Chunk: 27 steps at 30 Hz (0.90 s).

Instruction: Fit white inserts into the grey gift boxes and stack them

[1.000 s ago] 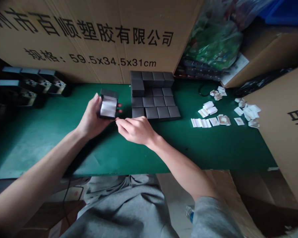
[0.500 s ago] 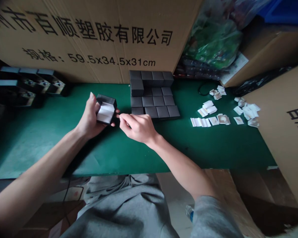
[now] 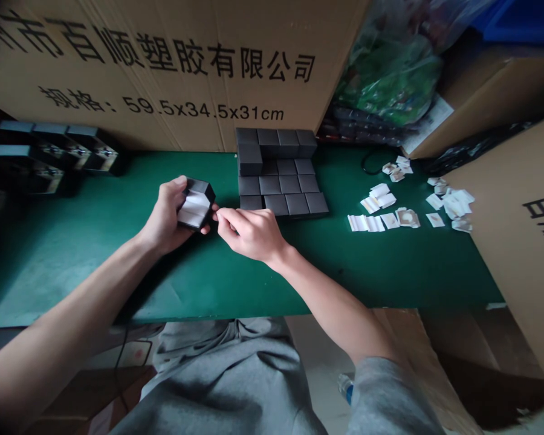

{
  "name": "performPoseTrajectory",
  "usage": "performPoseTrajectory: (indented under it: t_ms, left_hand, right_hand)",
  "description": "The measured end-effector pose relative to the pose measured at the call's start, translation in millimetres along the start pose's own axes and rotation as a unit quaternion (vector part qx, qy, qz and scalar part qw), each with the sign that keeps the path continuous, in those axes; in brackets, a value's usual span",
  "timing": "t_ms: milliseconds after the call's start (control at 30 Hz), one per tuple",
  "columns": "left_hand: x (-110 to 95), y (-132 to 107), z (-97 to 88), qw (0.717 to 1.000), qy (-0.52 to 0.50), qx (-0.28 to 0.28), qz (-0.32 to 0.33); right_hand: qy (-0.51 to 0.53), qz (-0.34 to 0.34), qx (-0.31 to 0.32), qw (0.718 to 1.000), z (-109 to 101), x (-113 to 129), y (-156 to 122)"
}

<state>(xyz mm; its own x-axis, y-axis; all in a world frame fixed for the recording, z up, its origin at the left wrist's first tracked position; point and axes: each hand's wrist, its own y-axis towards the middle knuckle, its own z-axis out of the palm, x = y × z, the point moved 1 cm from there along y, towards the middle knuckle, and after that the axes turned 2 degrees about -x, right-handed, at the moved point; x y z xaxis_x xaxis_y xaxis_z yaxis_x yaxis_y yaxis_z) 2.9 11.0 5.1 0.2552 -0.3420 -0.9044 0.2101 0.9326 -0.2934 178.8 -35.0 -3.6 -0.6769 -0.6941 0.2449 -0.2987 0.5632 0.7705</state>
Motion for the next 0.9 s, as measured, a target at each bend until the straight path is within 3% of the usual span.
performPoseTrajectory:
  t_ms: [300,433,667,900]
  left_hand:
    - [-8,-5,4.4,0.999,-0.029,-0.027,-0.028]
    - [-10,-7,5.6,0.999,-0.020,-0.013,-0.030]
    - [-2,0,0.5,0.999,0.003,-0.021,-0.035]
    - [3,3,-3.2,0.999,-0.034,0.011,-0.007]
  right_hand:
    - [0.012,-0.004,-0.031,0.999,1,-2,-1]
    - [0.013,-0.005,-0.028,1.000,0,-1,-1]
    - [0.000,0.006,0.002,1.000,1,-2,-1]
    - [0.004,-0.001,-0.009,1.000,1,-2,-2]
